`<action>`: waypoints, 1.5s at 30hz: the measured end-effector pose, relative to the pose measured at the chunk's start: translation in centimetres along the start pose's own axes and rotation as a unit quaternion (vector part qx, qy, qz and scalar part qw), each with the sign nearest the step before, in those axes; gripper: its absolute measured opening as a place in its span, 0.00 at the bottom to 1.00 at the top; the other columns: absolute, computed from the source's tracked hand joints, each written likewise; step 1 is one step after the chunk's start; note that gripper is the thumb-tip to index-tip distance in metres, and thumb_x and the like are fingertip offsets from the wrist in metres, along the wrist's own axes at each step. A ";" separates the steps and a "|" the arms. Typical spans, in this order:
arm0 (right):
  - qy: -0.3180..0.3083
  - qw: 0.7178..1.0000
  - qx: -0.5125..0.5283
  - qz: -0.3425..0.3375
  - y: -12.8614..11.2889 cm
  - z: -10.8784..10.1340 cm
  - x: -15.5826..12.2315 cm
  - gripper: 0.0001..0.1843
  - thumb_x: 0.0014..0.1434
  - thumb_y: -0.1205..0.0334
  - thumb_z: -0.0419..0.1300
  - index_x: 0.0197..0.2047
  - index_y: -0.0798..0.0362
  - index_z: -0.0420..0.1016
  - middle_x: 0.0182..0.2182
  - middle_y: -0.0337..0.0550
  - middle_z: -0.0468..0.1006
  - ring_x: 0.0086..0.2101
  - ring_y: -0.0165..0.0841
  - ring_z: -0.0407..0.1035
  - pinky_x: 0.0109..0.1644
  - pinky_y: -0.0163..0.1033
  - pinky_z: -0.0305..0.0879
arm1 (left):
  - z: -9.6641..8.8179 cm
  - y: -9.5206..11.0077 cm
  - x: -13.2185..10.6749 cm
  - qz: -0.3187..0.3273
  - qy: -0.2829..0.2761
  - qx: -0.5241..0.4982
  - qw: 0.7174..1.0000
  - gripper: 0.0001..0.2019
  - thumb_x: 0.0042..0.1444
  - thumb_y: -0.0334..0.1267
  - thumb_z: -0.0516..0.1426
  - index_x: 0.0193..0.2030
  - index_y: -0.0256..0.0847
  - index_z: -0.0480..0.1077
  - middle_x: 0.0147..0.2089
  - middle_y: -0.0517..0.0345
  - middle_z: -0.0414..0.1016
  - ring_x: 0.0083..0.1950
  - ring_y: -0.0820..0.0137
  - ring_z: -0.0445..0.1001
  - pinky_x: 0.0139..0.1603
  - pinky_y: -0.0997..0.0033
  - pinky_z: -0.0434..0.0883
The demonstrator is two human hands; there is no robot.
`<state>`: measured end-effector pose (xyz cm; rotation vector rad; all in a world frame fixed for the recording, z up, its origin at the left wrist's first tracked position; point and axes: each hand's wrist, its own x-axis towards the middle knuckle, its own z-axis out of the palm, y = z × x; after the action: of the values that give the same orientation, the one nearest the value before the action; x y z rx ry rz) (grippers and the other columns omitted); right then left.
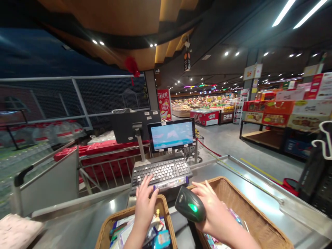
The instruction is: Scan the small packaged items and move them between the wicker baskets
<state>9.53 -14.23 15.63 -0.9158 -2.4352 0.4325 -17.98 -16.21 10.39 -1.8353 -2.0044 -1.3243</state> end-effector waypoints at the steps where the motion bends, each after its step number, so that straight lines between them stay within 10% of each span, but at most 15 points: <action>1: -0.001 1.000 0.002 -0.001 -0.2 0.1 0.0 0.28 0.38 0.70 0.56 0.45 0.47 0.77 0.50 0.45 0.76 0.63 0.51 0.57 0.70 0.66 0.33 | -0.2 -0.2 -0.1 -0.003 -0.004 -0.001 1.000 0.16 0.63 0.45 0.49 0.26 0.42 0.68 0.66 0.48 0.67 0.71 0.51 0.57 0.66 0.29 0.52; 24: -0.031 0.999 0.011 -0.006 -3.6 4.1 0.0 0.30 0.40 0.71 0.57 0.48 0.48 0.77 0.52 0.48 0.76 0.62 0.51 0.60 0.69 0.68 0.38 | -4.5 -9.1 -5.4 -0.159 -0.212 0.188 0.946 0.17 0.60 0.41 0.47 0.28 0.42 0.74 0.60 0.48 0.74 0.63 0.56 0.69 0.63 0.46 0.63; 29: -0.039 0.999 0.010 0.005 -3.9 4.4 0.1 0.30 0.41 0.70 0.57 0.50 0.48 0.77 0.52 0.48 0.76 0.62 0.50 0.60 0.69 0.67 0.39 | -5.0 -9.4 -5.9 -0.172 -0.230 0.254 0.924 0.16 0.58 0.43 0.49 0.36 0.38 0.77 0.53 0.38 0.77 0.62 0.47 0.69 0.63 0.32 0.54; 37: -0.027 0.998 0.030 0.037 -1.9 4.2 -1.3 0.30 0.41 0.70 0.58 0.51 0.49 0.75 0.53 0.49 0.76 0.61 0.49 0.61 0.69 0.66 0.40 | -3.1 -6.1 -4.5 -0.031 -0.187 0.308 0.932 0.19 0.57 0.43 0.53 0.51 0.35 0.72 0.70 0.33 0.58 0.72 0.47 0.53 0.67 0.31 0.47; 45: 0.036 0.993 -0.019 0.108 5.3 -1.4 -5.6 0.29 0.45 0.68 0.60 0.54 0.52 0.74 0.53 0.52 0.76 0.61 0.51 0.62 0.69 0.63 0.46 | 6.1 3.4 -1.2 0.136 -0.318 0.079 0.935 0.13 0.56 0.42 0.58 0.48 0.45 0.72 0.69 0.45 0.62 0.73 0.53 0.54 0.70 0.35 0.46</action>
<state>16.66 -14.06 12.49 -1.1957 -2.2949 0.4224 -11.97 -13.52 7.64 -2.5627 -1.9121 -0.5059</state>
